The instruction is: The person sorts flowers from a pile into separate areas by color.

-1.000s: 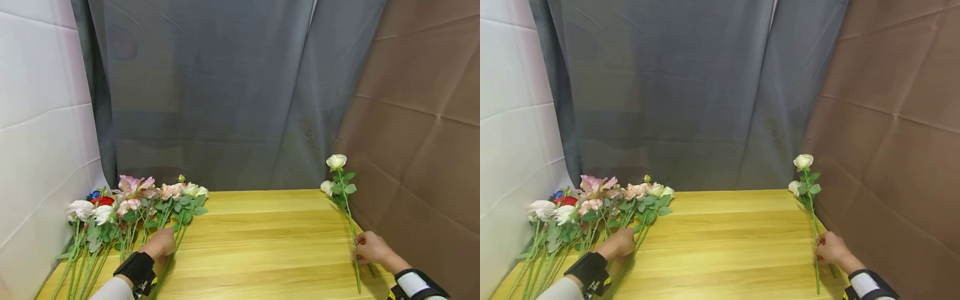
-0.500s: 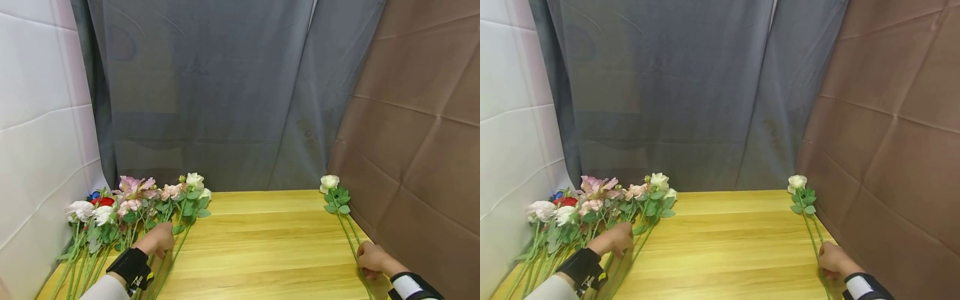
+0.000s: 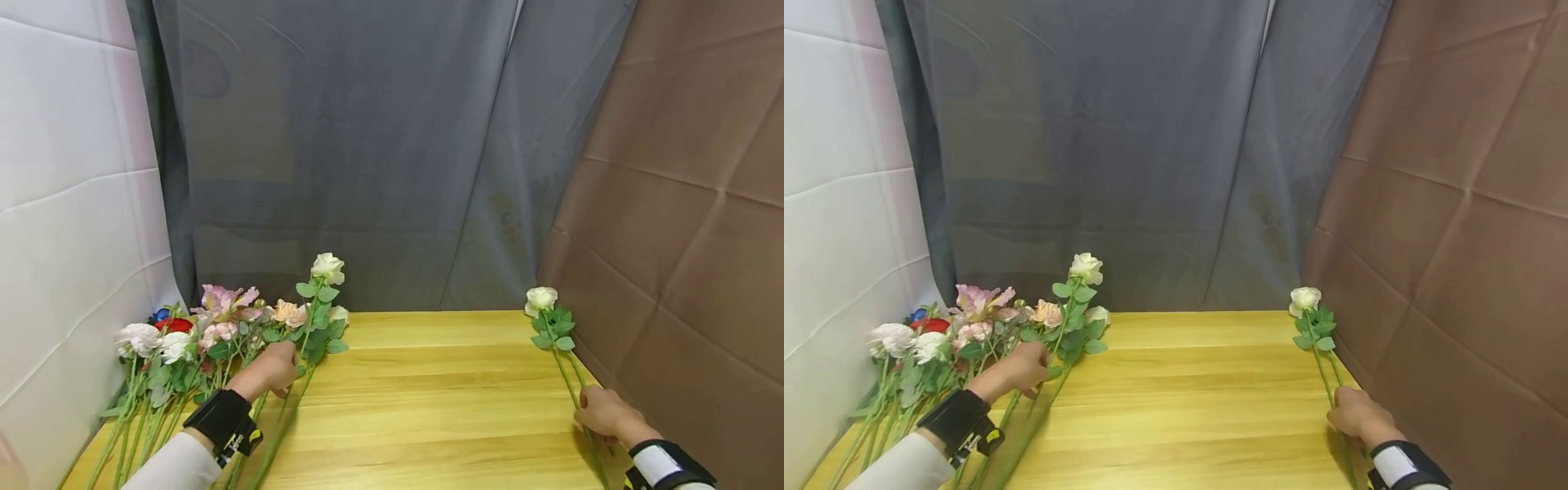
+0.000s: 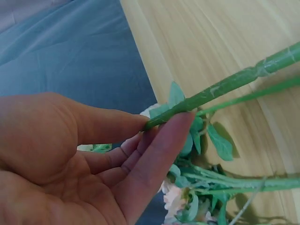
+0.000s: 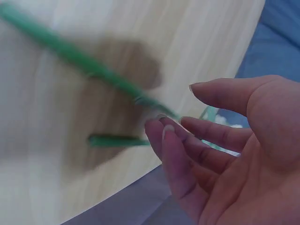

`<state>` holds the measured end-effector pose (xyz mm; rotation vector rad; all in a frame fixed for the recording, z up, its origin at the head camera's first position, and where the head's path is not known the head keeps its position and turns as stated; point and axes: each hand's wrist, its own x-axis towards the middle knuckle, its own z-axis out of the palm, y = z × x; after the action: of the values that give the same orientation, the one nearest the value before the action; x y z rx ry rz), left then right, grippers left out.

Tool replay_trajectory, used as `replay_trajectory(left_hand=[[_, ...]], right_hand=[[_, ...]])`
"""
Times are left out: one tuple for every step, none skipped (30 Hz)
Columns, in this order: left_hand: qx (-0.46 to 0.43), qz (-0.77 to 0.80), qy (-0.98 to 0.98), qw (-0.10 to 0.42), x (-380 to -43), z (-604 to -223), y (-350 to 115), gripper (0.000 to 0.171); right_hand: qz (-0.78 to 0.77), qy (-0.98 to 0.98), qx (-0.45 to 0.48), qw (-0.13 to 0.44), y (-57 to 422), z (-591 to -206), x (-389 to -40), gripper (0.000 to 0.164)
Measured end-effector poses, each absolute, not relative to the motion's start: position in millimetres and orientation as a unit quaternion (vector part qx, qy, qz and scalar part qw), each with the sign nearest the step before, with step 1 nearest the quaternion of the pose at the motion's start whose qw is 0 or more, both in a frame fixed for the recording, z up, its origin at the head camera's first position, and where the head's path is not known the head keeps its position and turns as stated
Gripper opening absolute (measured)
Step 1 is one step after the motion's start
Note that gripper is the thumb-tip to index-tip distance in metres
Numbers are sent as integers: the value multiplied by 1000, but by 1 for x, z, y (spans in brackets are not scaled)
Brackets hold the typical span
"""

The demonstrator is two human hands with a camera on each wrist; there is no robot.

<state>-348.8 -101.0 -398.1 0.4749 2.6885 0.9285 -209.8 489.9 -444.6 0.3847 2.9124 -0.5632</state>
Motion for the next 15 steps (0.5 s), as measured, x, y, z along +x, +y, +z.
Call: replay_trajectory(left_hand=[[165, 326, 922, 125, -349, -398, -99, 47], [166, 334, 919, 125, -349, -397, -98, 47], [167, 340, 917, 125, -350, -397, -96, 47], [169, 345, 915, 123, -349, -397, -95, 47], [171, 350, 913, 123, -349, -398, -93, 47], [174, 358, 909, 124, -349, -398, -91, 47], [176, 364, 906, 125, -349, -399, -88, 47], [179, 368, 904, 125, -349, -399, -86, 46], [179, 372, 902, 124, -348, -400, -83, 46], [179, 376, 901, 122, -348, -401, -80, 45], [179, 383, 898, 122, -347, -401, -78, 42], [179, 390, 895, 123, -346, -402, -75, 38], [178, 397, 893, 120, -345, -402, -73, 34], [178, 404, 889, 119, -345, -403, -70, 29], [178, 412, 886, 117, -344, -403, -68, 27]], right_hand=[[-181, 973, 123, 73, 485, -442, -210, 12], [-177, 975, 119, 70, 480, -439, -211, 11], [-171, 977, 111, 65, 474, -437, -213, 13], [-161, 979, 106, 62, 467, -434, -215, 15], [-157, 981, 99, 58, 459, -432, -218, 17], [-154, 982, 96, 51, 450, -431, -221, 19], [-153, 983, 87, 43, 440, -430, -224, 21], [-154, 984, 80, 35, 429, -429, -228, 23], [-157, 985, 69, 27, 419, -429, -231, 23], [-164, 984, 61, 21, 407, -429, -235, 22], [-185, 981, 52, 15, 394, -429, -238, 21], [-204, 978, 36, 9, 382, -430, -241, 21], [-227, 974, 16, 8, 370, -430, -243, 22], [-251, 968, -7, 8, 359, -430, -246, 23], [-275, 961, -32, 11, 347, -430, -249, 23]])
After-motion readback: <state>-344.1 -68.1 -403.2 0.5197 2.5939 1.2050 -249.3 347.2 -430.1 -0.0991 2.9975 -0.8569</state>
